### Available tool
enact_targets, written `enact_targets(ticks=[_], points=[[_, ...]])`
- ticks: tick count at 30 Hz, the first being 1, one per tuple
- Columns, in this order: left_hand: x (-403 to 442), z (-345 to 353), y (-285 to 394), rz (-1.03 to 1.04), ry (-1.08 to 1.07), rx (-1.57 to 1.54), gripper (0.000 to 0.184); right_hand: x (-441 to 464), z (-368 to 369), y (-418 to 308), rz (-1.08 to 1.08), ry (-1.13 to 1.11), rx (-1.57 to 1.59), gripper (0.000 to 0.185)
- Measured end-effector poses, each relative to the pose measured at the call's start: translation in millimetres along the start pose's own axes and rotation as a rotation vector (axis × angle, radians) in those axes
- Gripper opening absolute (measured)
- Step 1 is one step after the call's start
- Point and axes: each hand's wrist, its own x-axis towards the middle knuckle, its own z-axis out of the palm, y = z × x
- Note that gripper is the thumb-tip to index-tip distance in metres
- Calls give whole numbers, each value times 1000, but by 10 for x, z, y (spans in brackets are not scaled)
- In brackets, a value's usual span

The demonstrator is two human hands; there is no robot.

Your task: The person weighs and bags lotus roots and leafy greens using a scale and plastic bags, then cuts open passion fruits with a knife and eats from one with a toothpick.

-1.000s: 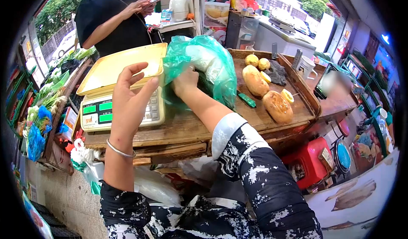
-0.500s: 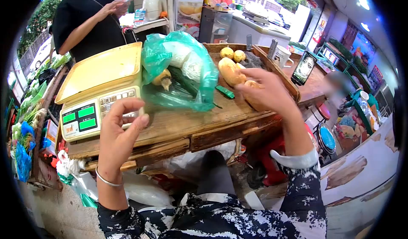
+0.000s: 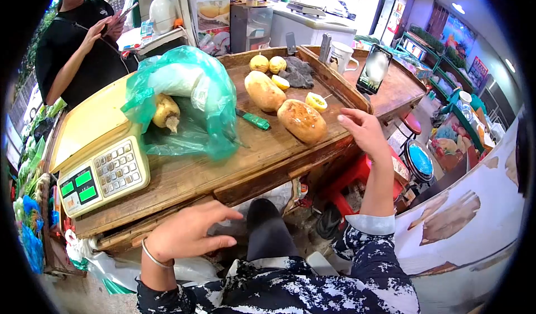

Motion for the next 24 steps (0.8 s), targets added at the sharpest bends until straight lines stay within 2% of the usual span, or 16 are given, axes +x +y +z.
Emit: enact_targets(ticks=[3,6,8,10,11,12,13,14,15,16,17,18,20,22,23,24], points=[[-48,149,-35,-53,-31,-73,41,88,210,10,-62,-59,86,51],[-184,395,-160,-123,29,-202,41,155,433,8,27,-207,168,64],[-309,591,-226,-232,47,-315,41,132,476,-142,-161,-215,-128,64],[-534,840,-365,-330,85,-395,41,181,555,-76,-148,-282,-15,66],[-673,958,-437,-367,131,-439,42,258,612,-35,-202,-274,-72,68],[-857,1137,-490,-464,170,-548,45,144,603,-376,-148,-339,-104,63],[-1033,1292,-484,-555,205,-441,46,183,701,-340,-188,-390,-20,58],[-1167,1424,-462,-606,245,-379,46,196,639,-303,-228,-419,-69,54],[-1340,1680,-651,-646,273,-177,46,325,518,-124,-290,-418,-127,55],[-1402,1644,-569,-843,266,-136,42,397,434,-91,-328,-382,-155,49],[-1639,1751,-738,-1009,376,-119,29,368,438,-172,-381,-282,-168,44],[-1777,1878,-820,-1157,492,34,19,263,403,-289,-450,-146,-175,38],[-2146,2124,-933,-1288,873,14,17,-281,440,-768,-621,103,-175,33],[-2413,2153,-894,-1437,1019,30,17,-418,585,-773,-637,164,-26,27],[-2533,2175,-883,-1470,1116,1,19,-596,731,-899,-492,148,1,22],[-2624,2154,-833,-1512,1212,-43,20,-672,935,-1018,-434,9,133,20]])
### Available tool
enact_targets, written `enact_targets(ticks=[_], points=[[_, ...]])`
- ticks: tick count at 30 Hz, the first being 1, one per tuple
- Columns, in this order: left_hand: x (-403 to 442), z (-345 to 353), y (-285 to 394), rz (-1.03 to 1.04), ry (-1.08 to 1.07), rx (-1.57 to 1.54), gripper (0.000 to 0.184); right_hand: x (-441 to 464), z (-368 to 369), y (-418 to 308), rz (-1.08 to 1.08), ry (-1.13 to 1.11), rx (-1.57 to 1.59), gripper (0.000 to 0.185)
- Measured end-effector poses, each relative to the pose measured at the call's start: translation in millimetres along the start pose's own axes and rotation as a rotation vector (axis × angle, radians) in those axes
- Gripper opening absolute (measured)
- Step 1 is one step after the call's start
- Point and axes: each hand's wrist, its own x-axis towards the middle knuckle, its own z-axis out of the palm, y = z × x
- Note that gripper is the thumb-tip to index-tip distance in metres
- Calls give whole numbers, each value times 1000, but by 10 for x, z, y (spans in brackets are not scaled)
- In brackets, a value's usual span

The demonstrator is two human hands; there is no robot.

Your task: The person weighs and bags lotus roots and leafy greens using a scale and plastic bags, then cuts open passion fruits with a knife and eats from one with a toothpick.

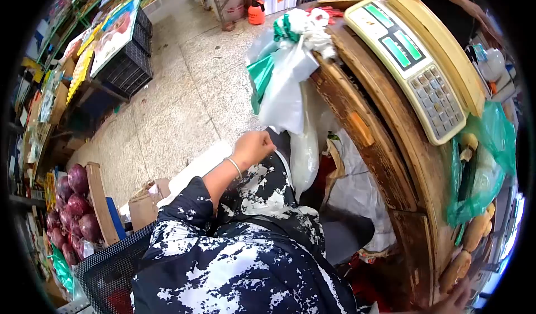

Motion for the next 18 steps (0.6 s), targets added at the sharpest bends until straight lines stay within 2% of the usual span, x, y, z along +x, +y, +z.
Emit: enact_targets(ticks=[1,2,3,4,5,6,8,10,14,16,18], points=[[21,-74,-6,-43,43,-61,21,-115,249,-162,-212,-116,249,16],[59,-86,-11,-42,47,-68,21,-19,59,399,82,-372,248,22],[111,-65,-14,20,173,-178,21,-202,344,67,-18,-400,220,9],[179,-55,2,81,299,-286,22,-391,641,-304,-119,-422,195,14],[251,-93,50,140,415,-249,27,-539,852,-409,-100,-553,352,14],[318,-134,180,143,416,-259,27,-688,1043,-416,-81,-683,503,15],[485,-224,454,312,755,-260,27,-890,1301,-638,-25,-837,529,18],[794,-279,452,395,772,-224,24,-1093,1478,-928,-42,-982,561,19],[985,-292,368,570,809,-116,12,-1242,1633,-1014,32,-1058,542,19],[928,-387,388,509,722,-188,10,-1270,1745,-1019,167,-1096,484,20],[885,-475,419,444,633,-252,8,-1292,1852,-1083,192,-1118,445,21]])
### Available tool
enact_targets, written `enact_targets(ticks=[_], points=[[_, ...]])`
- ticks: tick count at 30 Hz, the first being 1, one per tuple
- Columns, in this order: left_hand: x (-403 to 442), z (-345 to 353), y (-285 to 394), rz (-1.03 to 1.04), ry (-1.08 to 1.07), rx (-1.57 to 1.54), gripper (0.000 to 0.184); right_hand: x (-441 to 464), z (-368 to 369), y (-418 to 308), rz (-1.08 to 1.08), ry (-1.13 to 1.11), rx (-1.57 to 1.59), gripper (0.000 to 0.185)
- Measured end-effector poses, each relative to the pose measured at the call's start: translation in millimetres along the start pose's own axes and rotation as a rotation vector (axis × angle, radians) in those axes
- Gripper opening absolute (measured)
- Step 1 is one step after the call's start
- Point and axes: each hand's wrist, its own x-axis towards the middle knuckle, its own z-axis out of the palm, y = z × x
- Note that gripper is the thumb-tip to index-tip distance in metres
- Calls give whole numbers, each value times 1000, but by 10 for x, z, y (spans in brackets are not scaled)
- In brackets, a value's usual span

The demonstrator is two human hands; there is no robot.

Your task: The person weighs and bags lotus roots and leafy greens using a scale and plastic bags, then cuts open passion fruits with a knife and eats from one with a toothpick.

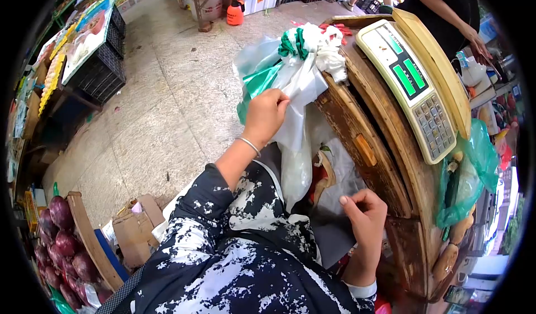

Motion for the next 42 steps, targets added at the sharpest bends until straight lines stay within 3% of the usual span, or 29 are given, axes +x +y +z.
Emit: enact_targets(ticks=[2,7,9,15,17,22,25,28,29,30,31,33,35,36,40,42], points=[[36,-52,7,-84,-65,-40,11,87,86,24,97,-103,84,22],[32,-196,108,-64,-125,-94,19,308,304,118,41,-232,73,23],[-76,-269,221,-20,-152,-103,27,429,401,232,92,-226,116,24],[-789,-293,516,123,-283,-65,26,668,801,251,271,-163,319,25],[-952,-270,582,119,-278,-99,24,698,916,467,128,-282,418,17],[-1100,-282,563,83,-366,-118,26,566,863,773,125,-183,342,14],[-1007,-343,554,-492,-471,-483,28,424,712,929,79,-27,225,17],[-786,-234,480,-483,-254,-549,25,271,616,901,83,30,228,24],[-736,-219,489,-552,-266,-550,23,201,582,824,61,13,199,16],[-738,-152,389,-498,-293,-487,18,81,549,819,-173,42,-215,13],[-724,-66,288,-442,-316,-424,13,12,479,808,-141,189,-252,13],[-674,31,-48,-410,-455,-334,4,14,381,780,-232,43,-313,28],[-575,47,-35,-531,-457,-550,4,30,69,770,-312,-181,-373,47],[-570,24,-62,-538,-405,-531,5,2,-273,583,-312,80,-118,52],[-422,-93,-29,-558,-369,-505,9,-325,-2072,31,-193,1112,-652,27],[-394,-148,-145,-584,-358,-474,11,-468,-2888,110,-53,1256,-1011,39]])
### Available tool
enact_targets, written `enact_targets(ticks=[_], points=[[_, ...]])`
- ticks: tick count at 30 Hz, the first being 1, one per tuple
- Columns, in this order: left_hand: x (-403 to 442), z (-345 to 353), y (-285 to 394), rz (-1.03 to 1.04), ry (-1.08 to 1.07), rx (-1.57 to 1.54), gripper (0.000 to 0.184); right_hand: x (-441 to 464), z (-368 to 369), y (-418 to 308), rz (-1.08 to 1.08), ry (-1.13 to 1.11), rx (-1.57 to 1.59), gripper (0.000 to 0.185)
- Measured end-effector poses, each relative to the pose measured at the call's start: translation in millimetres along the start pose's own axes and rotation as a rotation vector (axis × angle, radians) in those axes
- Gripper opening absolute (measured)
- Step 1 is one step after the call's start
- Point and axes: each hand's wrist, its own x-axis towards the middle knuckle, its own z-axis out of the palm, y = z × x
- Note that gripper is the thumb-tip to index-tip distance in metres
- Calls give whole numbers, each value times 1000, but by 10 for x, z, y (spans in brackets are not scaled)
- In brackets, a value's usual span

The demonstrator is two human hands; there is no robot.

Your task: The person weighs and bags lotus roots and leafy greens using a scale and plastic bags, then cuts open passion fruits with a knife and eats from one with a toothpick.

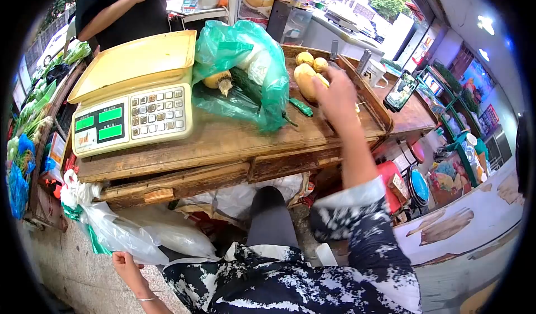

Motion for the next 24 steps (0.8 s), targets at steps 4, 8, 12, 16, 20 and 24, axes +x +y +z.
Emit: enact_targets(ticks=[4,8,12,16,20,24], points=[[77,-45,-36,-19,18,-60,9,321,26,607,153,-682,-366,46],[5,-25,11,-149,42,-368,48,302,88,854,274,-957,-179,33],[58,-138,9,-112,-154,-315,38,234,-348,651,368,-904,399,39],[22,-28,197,-169,-38,-270,13,60,-722,366,304,-687,852,43],[12,79,328,-97,-11,-19,17,-391,-462,-563,220,-627,1636,56],[45,167,189,226,86,255,19,-894,158,-1902,18,-920,2107,46]])
